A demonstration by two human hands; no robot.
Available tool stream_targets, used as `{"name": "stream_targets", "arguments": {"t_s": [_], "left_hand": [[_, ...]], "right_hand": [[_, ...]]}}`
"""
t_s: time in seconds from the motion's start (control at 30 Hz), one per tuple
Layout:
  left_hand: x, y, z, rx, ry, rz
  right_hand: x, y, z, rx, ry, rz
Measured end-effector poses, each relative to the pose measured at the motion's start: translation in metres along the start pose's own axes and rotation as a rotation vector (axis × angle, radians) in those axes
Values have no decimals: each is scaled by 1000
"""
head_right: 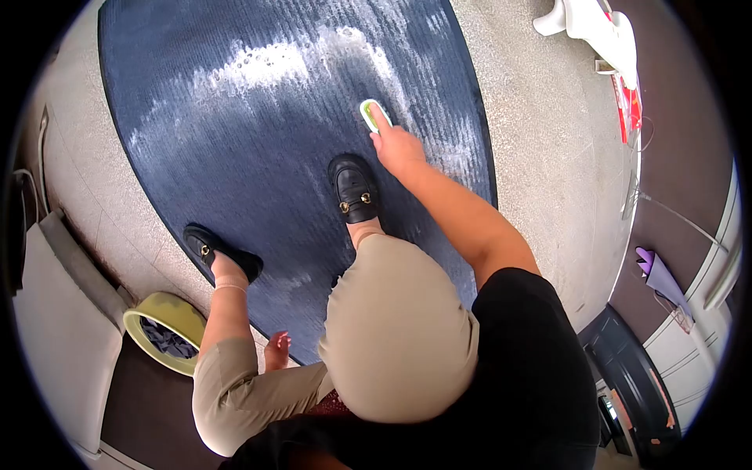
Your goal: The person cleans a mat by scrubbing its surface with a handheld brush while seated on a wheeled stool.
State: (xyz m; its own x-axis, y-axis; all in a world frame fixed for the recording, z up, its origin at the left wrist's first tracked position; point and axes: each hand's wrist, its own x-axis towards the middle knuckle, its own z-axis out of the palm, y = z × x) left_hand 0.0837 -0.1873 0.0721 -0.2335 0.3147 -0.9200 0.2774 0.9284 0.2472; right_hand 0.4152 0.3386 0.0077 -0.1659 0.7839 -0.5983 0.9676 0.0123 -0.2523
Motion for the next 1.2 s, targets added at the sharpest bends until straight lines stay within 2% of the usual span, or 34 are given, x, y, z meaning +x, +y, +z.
{"name": "stream_targets", "arguments": {"t_s": [0.07, 0.17, 0.2, 0.27, 0.37, 0.43, 0.47, 0.57, 0.63, 0.7, 0.8, 0.87, 0.97, 1.03, 1.2], "left_hand": [[-2, -5, -2, 44, 60, 14], [-13, -42, 9, -293, 42, -132], [-10, -115, 27, -259, -27, -138], [-27, -98, 27, -206, -165, -209], [-28, -50, 28, -155, -157, -153], [-19, -25, 21, -130, -111, -84], [-12, -14, 18, -116, -77, -45], [-6, 9, 5, -99, 22, -16], [-12, 11, 1, -108, 106, -47], [-17, -21, 1, -101, 84, -60], [-30, -50, 1, -138, -116, -236], [-30, -50, 3, -85, -136, -212], [-23, -45, 3, -82, -72, -92], [-9, -43, 5, -84, -9, -5], [-16, 1, -4, -27, 138, -65]], "right_hand": [[-43, 18, 19, -13, -63, -11], [-29, 17, 19, -32, -27, -70], [-9, 9, 12, -49, 12, -147], [41, -24, -12, -43, 53, -162], [85, -58, -32, 25, 111, -119], [79, -66, -33, 42, 130, -56], [67, -47, -17, 41, 170, -122], [-11, 10, 16, 14, 38, -72], [-36, 34, 27, 25, 2, -43], [-39, 45, 29, -47, 41, -78], [28, 4, -4, -11, 117, -26], [78, -24, -28, 22, 231, -9], [87, -35, -45, 32, 190, 5], [59, -12, -26, 54, 153, -2], [-75, 58, 40, 10, -6, 23]]}}
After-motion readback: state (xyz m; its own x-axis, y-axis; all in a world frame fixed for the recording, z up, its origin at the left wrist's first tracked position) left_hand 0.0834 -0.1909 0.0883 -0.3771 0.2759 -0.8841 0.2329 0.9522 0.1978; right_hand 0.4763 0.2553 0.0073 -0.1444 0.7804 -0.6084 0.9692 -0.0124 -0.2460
